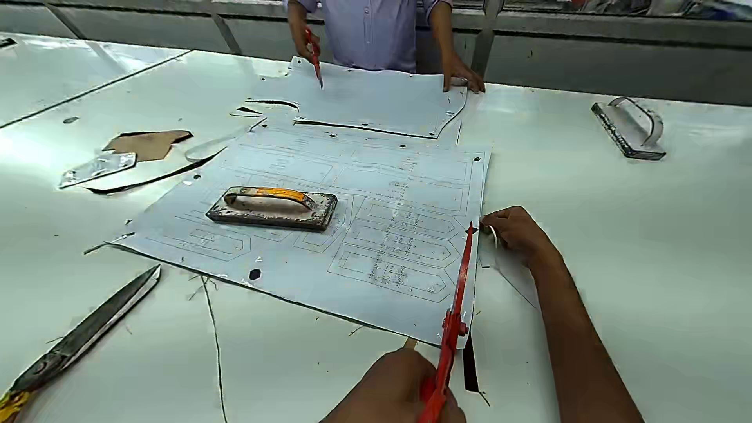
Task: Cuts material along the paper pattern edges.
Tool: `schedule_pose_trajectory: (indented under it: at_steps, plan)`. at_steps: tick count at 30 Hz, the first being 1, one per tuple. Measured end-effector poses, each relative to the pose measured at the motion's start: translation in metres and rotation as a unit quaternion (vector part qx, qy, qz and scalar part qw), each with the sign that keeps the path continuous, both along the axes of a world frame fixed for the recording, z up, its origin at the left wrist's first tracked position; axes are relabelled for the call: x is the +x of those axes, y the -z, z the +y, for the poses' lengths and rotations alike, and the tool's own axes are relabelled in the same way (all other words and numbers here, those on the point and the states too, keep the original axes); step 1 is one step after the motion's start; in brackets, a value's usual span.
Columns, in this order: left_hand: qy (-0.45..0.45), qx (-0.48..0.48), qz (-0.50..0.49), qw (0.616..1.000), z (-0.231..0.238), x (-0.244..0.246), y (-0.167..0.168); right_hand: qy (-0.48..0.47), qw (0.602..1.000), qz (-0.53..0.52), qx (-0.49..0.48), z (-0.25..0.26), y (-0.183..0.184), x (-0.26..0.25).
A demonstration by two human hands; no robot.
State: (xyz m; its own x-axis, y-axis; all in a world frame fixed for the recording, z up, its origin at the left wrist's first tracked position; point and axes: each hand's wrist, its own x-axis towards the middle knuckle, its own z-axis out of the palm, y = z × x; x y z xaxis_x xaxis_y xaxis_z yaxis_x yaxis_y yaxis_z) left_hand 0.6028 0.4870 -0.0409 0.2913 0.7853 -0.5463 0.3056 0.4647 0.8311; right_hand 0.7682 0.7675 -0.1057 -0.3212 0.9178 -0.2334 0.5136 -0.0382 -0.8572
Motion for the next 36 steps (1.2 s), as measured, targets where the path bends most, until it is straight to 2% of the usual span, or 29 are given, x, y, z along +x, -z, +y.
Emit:
schedule_pose_trajectory:
  at_steps: [3, 8, 13, 21, 27, 36]
  plan:
    - [-0.031, -0.03, -0.057, 0.997, 0.018, 0.014, 0.015, -0.001, 1.0, 0.022, -0.012, -0.002, -0.002, 0.002]
    - [-0.049, -0.064, -0.093, 0.992, 0.036, 0.031, 0.024, -0.019, 1.0, 0.006, 0.0, 0.002, 0.0, 0.004]
    - [-0.094, -0.069, -0.1, 0.988, 0.046, 0.037, 0.031, -0.026, 1.0, -0.009, 0.014, 0.004, 0.005, 0.005]
    - [-0.11, -0.066, -0.082, 0.988, 0.051, 0.043, 0.034, -0.011, 1.0, -0.009, 0.022, -0.002, -0.002, 0.002]
    - [-0.099, -0.067, -0.009, 0.993, 0.049, 0.056, 0.021, -0.015, 1.0, 0.0, 0.015, -0.001, -0.002, 0.004]
    - [-0.123, -0.098, -0.015, 0.987, 0.067, 0.058, -0.005, -0.022, 0.999, -0.01, 0.028, 0.004, 0.003, 0.004]
